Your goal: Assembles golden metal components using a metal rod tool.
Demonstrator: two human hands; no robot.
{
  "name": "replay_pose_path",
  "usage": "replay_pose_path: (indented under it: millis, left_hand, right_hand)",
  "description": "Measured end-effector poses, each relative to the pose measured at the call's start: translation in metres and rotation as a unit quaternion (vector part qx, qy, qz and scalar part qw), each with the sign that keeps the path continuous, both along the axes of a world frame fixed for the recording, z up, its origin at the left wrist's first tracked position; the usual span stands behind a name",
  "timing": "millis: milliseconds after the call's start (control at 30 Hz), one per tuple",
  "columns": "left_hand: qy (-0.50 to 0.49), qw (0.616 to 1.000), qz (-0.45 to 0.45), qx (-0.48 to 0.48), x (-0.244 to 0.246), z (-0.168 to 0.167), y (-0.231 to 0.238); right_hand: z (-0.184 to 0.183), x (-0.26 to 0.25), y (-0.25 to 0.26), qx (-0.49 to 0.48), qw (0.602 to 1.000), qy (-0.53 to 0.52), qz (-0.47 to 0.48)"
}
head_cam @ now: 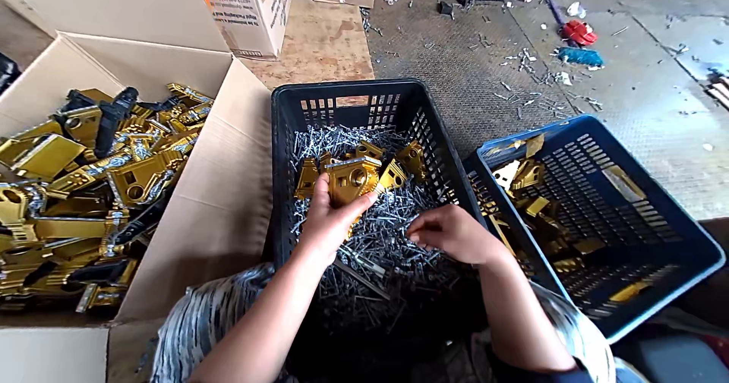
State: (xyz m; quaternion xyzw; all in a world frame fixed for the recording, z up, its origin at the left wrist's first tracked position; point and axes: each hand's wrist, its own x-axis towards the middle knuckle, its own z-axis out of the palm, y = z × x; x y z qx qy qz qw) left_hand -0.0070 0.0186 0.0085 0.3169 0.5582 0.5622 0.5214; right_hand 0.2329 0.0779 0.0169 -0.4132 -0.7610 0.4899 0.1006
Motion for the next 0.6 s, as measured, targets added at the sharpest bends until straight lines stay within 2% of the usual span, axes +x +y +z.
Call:
replay_pose_path:
  millis: [33, 67, 133, 200, 267, 333, 400, 467, 500, 533, 567, 600]
  left_hand:
    - [-0.022, 1.000, -0.001, -0.017, 0.001, 0.000, 0.000]
    - [-0.049, 0.998, -0.001, -0.035, 0.003, 0.001, 0.001]
    - [-0.103, 0.992, -0.013, -0.067, 0.005, 0.004, 0.001]
    - [-0.140, 0.986, -0.046, -0.078, 0.005, 0.005, -0.001]
    - [-0.149, 0.982, -0.101, -0.057, 0.003, 0.003, -0.004]
    - [-0.112, 0.982, -0.147, -0.047, 0.002, 0.003, -0.007]
    - [-0.061, 0.980, -0.183, -0.053, 0.002, 0.003, -0.008]
    - [-0.043, 0.975, -0.211, -0.045, 0.004, 0.001, -0.009]
    - [-0.042, 0.972, -0.227, -0.034, 0.005, 0.001, -0.010]
    - [-0.041, 0.968, -0.246, -0.023, 0.005, 0.001, -0.011]
    - [-0.038, 0.963, -0.266, -0.014, 0.006, 0.001, -0.011]
    - [-0.036, 0.958, -0.283, -0.007, 0.006, 0.001, -0.011]
  right_hand:
    - [0.001, 0.001, -0.005, -0.050, 0.990, 0.127, -0.034]
    - [0.002, -0.001, -0.011, -0.107, 0.964, 0.233, -0.073]
    - [0.004, -0.008, -0.018, -0.195, 0.902, 0.361, -0.137]
    - [0.002, -0.017, -0.021, -0.225, 0.874, 0.388, -0.187]
    - [0.000, -0.025, -0.022, -0.205, 0.881, 0.363, -0.226]
    - [-0.002, -0.029, -0.024, -0.165, 0.889, 0.349, -0.245]
    - [-0.003, -0.029, -0.026, -0.082, 0.905, 0.354, -0.220]
    - [-0.005, -0.028, -0.031, 0.118, 0.926, 0.327, -0.148]
    - [-0.004, -0.030, -0.032, 0.248, 0.917, 0.291, -0.111]
    - [-0.004, -0.034, -0.033, 0.376, 0.888, 0.248, -0.091]
    - [-0.005, -0.037, -0.033, 0.465, 0.853, 0.222, -0.087]
    - [-0.007, -0.040, -0.032, 0.509, 0.829, 0.211, -0.094]
